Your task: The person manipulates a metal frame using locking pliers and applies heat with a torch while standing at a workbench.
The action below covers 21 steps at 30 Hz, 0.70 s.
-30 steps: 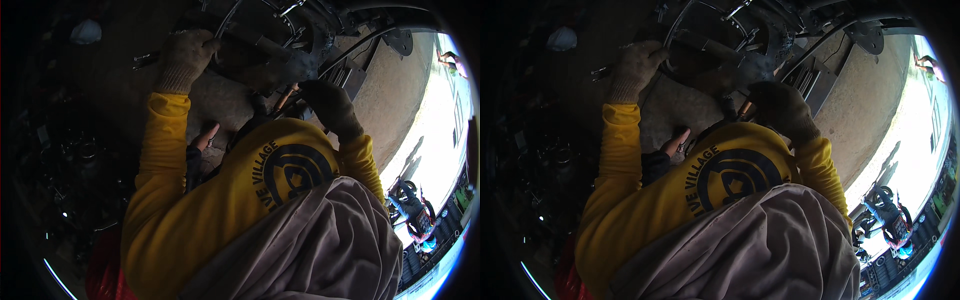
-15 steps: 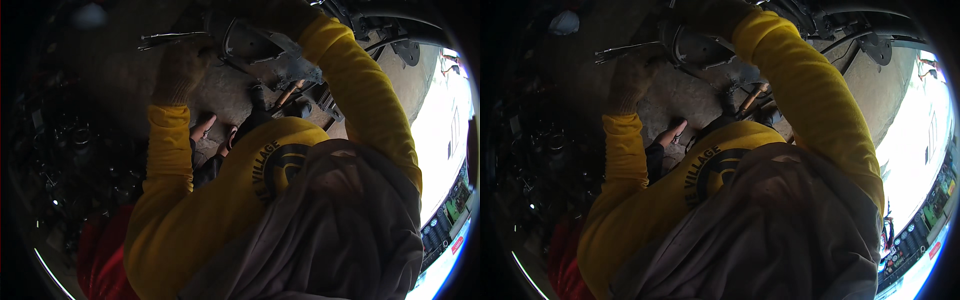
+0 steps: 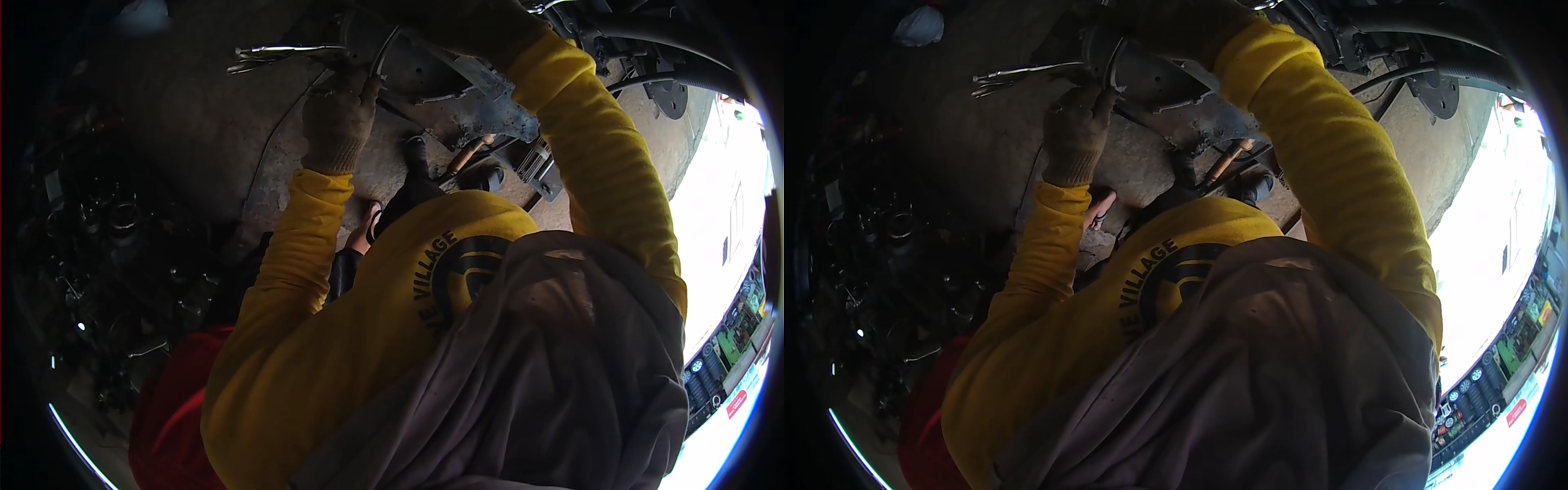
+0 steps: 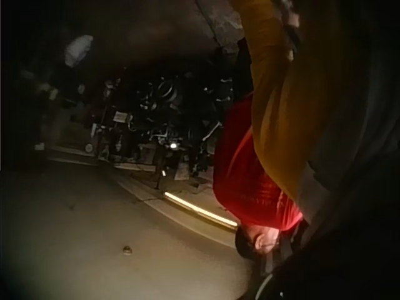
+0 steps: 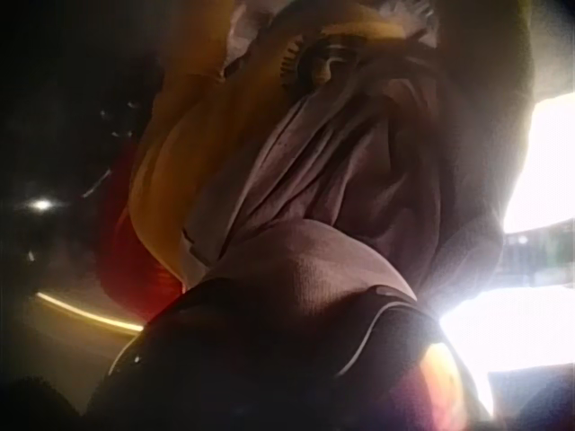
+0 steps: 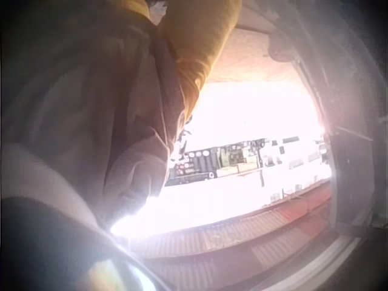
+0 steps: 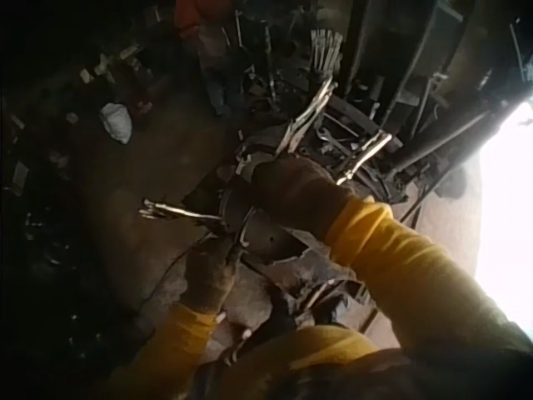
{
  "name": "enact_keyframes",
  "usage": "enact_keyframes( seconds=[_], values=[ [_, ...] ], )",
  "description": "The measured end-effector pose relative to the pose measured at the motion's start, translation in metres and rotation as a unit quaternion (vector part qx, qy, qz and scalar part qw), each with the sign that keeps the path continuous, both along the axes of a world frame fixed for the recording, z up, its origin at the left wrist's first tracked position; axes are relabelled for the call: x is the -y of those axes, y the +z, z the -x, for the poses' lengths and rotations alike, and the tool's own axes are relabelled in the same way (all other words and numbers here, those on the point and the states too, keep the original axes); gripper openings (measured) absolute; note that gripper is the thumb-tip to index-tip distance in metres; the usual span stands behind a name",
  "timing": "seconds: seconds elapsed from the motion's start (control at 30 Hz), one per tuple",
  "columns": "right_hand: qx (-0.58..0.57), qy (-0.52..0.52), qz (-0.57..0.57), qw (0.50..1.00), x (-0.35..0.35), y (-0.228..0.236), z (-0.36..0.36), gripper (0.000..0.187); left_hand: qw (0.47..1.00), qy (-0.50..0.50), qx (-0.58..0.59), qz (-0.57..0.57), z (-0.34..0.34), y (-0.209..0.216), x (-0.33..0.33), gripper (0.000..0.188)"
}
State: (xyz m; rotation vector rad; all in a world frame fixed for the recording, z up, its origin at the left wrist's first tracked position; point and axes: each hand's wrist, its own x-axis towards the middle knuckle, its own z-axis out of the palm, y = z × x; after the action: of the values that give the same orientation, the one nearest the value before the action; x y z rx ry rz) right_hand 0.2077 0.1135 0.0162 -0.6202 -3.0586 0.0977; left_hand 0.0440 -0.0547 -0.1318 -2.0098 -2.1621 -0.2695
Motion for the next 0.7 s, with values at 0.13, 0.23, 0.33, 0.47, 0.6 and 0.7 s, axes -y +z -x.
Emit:
enact_keyframes(
  seconds=[0.13, 0.23, 0.33, 0.47, 0.6, 0.7],
  values=[
    [-0.085, 0.046, -0.095, 0.991, -0.005, -0.023, -0.005, 0.043, 0.991, -0.055, 0.082, -0.087, 0.0, 0.002, -0.002, 0.017],
    [-0.066, 0.04, -0.1, 0.992, -0.005, -0.023, -0.004, 0.045, 0.991, -0.053, 0.076, -0.092, -0.002, 0.001, -0.001, 0.019],
    [-0.061, 0.066, -0.132, 0.987, -0.008, -0.02, -0.005, 0.046, 0.993, -0.026, 0.084, -0.076, -0.003, 0.002, -0.001, 0.02],
    [-0.095, 0.033, -0.034, 0.994, -0.02, -0.022, -0.011, 0.037, 0.989, -0.028, 0.122, -0.075, -0.003, 0.006, -0.002, 0.021],
    [-0.202, -0.052, -0.002, 0.978, -0.037, -0.021, -0.035, 0.028, 0.988, -0.021, 0.136, -0.077, -0.004, 0.01, -0.002, 0.021],
    [-0.254, -0.099, 0.034, 0.961, -0.041, -0.01, -0.05, 0.029, 0.984, -0.023, 0.167, -0.064, -0.007, 0.016, -0.001, 0.012]
  ],
)
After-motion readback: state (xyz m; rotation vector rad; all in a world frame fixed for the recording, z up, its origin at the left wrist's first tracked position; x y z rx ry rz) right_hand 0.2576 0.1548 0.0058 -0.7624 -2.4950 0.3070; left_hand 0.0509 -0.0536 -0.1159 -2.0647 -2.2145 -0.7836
